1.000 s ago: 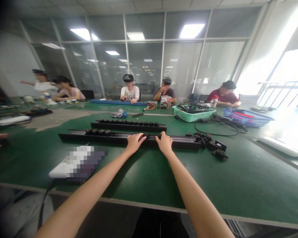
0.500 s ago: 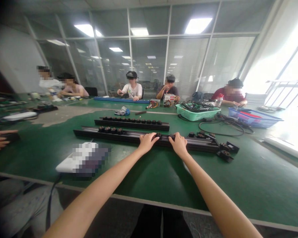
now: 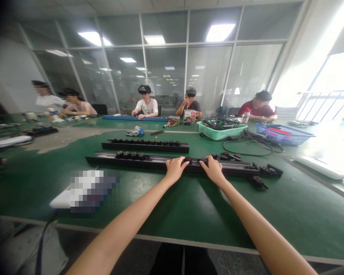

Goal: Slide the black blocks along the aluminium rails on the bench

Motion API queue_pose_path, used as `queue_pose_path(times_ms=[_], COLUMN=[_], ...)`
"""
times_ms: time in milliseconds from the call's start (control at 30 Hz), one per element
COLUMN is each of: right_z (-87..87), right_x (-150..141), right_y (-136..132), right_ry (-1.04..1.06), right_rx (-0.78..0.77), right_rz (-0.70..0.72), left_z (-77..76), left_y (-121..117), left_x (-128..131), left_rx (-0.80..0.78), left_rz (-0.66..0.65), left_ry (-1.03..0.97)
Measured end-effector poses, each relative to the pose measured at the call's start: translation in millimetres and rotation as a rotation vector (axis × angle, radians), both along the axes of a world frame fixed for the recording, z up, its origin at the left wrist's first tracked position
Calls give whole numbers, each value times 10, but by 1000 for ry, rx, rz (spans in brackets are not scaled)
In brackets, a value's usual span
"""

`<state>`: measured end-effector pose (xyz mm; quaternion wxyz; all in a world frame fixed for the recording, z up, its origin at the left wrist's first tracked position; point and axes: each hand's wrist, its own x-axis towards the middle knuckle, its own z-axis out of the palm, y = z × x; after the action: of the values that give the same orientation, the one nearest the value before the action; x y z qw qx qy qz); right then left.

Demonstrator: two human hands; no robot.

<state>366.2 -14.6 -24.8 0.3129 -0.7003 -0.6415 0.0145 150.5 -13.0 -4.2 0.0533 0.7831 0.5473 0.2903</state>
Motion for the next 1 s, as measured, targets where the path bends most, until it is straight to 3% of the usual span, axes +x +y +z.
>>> queue_pose_path(times_ms=[500,767,1000], right_z=[-65,-219,-189], right_x=[320,249,205], right_y=[151,107,8], right_ry=[16,-9,-107], right_rx=[87,191,181], right_rz=[59,-8,-5], left_z=[92,-45,-70], left_y=[-41,-8,1], left_x=[289,155,33], left_rx=[-17,130,196], left_rz=[42,-53,-151], left_ry=[37,160,171])
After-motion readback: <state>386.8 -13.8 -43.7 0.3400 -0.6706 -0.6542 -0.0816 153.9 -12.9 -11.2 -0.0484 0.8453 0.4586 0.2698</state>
